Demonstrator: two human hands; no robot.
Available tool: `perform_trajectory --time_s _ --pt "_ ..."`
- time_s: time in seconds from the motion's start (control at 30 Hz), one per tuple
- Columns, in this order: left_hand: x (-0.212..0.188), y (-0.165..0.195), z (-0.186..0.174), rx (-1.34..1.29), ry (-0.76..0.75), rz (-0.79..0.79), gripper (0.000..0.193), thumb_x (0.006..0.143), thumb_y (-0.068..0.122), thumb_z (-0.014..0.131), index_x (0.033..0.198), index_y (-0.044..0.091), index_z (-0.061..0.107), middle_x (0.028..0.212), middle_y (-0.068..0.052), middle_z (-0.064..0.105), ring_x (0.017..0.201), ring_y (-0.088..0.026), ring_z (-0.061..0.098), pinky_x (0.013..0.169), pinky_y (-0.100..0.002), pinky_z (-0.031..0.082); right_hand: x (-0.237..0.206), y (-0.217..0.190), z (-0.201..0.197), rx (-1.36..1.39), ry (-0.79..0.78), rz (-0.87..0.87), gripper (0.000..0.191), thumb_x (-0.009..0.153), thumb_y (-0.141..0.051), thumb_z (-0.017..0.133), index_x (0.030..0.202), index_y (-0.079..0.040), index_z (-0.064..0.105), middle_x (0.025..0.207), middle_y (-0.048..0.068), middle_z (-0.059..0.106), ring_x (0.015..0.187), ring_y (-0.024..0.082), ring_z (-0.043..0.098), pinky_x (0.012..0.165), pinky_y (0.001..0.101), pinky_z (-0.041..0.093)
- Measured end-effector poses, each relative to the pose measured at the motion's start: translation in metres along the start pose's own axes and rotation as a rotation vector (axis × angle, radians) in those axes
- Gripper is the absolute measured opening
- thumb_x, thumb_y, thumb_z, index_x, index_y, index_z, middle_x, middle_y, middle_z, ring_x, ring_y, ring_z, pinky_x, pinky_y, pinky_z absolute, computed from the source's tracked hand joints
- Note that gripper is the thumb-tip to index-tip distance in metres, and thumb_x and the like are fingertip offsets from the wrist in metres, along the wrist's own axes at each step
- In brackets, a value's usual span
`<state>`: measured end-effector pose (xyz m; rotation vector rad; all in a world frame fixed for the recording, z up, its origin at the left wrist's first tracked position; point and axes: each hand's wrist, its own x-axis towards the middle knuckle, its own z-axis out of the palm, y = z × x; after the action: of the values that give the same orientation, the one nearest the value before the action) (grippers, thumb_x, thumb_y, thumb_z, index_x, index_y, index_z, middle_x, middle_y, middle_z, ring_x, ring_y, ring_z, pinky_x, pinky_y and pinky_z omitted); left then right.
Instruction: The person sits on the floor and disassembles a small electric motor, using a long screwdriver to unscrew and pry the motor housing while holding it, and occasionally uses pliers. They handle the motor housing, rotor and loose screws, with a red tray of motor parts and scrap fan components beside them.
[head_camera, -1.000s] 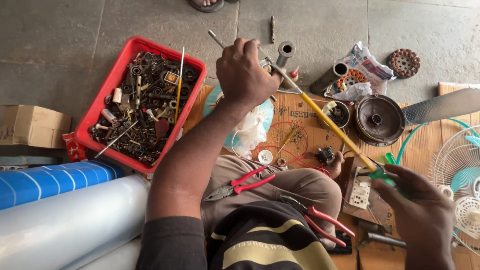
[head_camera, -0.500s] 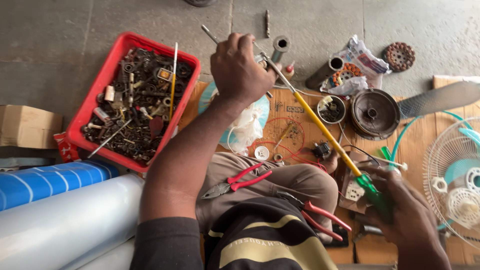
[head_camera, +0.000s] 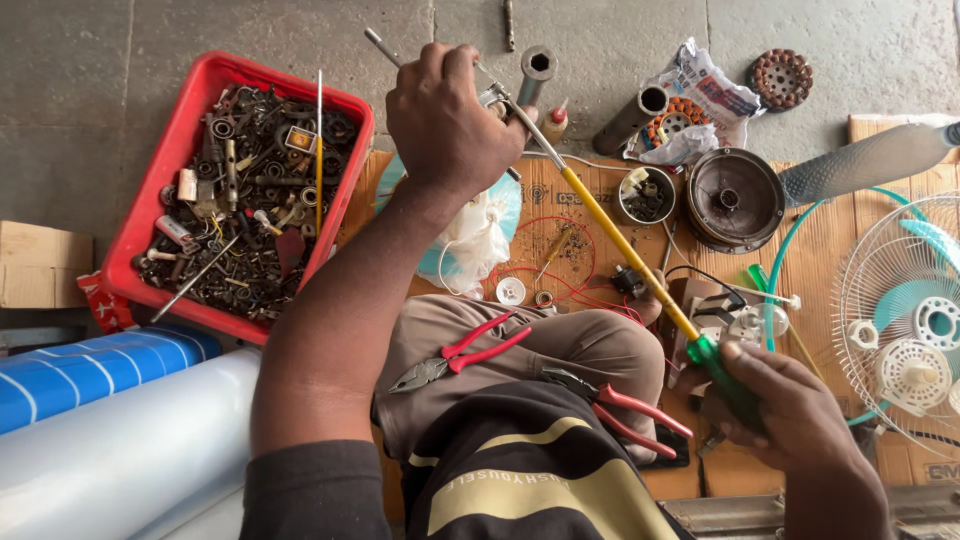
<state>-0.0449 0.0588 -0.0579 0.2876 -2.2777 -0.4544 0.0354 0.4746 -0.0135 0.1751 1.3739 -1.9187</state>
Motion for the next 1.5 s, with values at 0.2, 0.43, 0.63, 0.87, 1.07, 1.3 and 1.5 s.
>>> perform_trajectory --time_s 0.2,0.43,0.63,0.87,1.07,1.3,1.5 --pt "-0.002 -0.001 0.001 -0.011 0.010 0.009 0.066 0.067 0.046 0.095 0.109 0.004 0.065 0.108 -0.010 0.062 0.100 -0.034 0.062 0.083 -0.048 0.051 0.003 0.006 -0.009 -0.809 0.500 -0.444 0.036 0.090 -0.015 0.072 0.119 0.006 0.068 0.096 0.007 0.071 0.079 0.009 0.065 0.070 0.0206 0.053" --pt "-0.005 -0.003 0.000 0.010 -0.011 0.027 0.067 0.066 0.049 0.100 0.107 0.008 0.067 0.109 -0.009 0.063 0.101 -0.034 0.062 0.083 -0.050 0.049 -0.003 0.006 -0.011 0.045 0.108 0.067 0.031 0.104 -0.020 0.070 0.114 0.009 0.075 0.089 0.018 0.075 0.065 0.021 0.070 0.052 0.0282 0.055" --pt "-0.010 -0.013 -0.007 0.019 -0.024 0.108 0.064 0.072 0.040 0.098 0.115 0.006 0.066 0.114 -0.010 0.061 0.104 -0.032 0.061 0.086 -0.046 0.051 -0.004 0.013 0.016 -0.656 0.433 -0.589 0.026 0.091 -0.005 0.075 0.113 0.005 0.066 0.110 0.014 0.068 0.095 0.015 0.065 0.080 0.0254 0.055" --pt "-0.010 -0.012 -0.008 -0.003 -0.045 0.089 0.065 0.072 0.042 0.099 0.115 0.005 0.066 0.116 -0.009 0.062 0.105 -0.033 0.062 0.086 -0.046 0.052 -0.010 0.003 0.023 0.207 -0.050 -0.092 0.028 0.109 -0.008 0.065 0.118 0.018 0.068 0.086 0.022 0.074 0.068 0.019 0.070 0.055 0.0282 0.057" --pt "-0.006 -0.008 -0.007 0.008 -0.028 0.059 0.064 0.069 0.042 0.099 0.111 0.007 0.067 0.111 -0.010 0.062 0.101 -0.034 0.062 0.084 -0.048 0.051 -0.002 0.015 0.011 -0.492 0.475 -0.455 0.035 0.087 -0.004 0.072 0.117 0.011 0.063 0.103 0.012 0.070 0.088 0.015 0.070 0.078 0.0244 0.059" --pt "-0.004 -0.007 -0.005 0.004 -0.018 0.044 0.068 0.070 0.047 0.099 0.112 0.006 0.066 0.111 -0.010 0.062 0.102 -0.034 0.062 0.084 -0.048 0.051 -0.007 0.013 0.004 -0.119 0.186 -0.169 0.026 0.100 -0.014 0.071 0.112 0.009 0.073 0.092 0.016 0.075 0.064 0.015 0.067 0.053 0.0224 0.051" --pt "-0.004 -0.008 -0.005 0.001 -0.029 0.039 0.068 0.070 0.047 0.098 0.112 0.005 0.066 0.111 -0.011 0.062 0.103 -0.035 0.062 0.083 -0.049 0.051 0.000 0.021 0.003 -0.281 0.347 -0.449 0.028 0.093 -0.011 0.069 0.118 0.003 0.065 0.111 0.012 0.069 0.092 0.018 0.069 0.074 0.0271 0.056"
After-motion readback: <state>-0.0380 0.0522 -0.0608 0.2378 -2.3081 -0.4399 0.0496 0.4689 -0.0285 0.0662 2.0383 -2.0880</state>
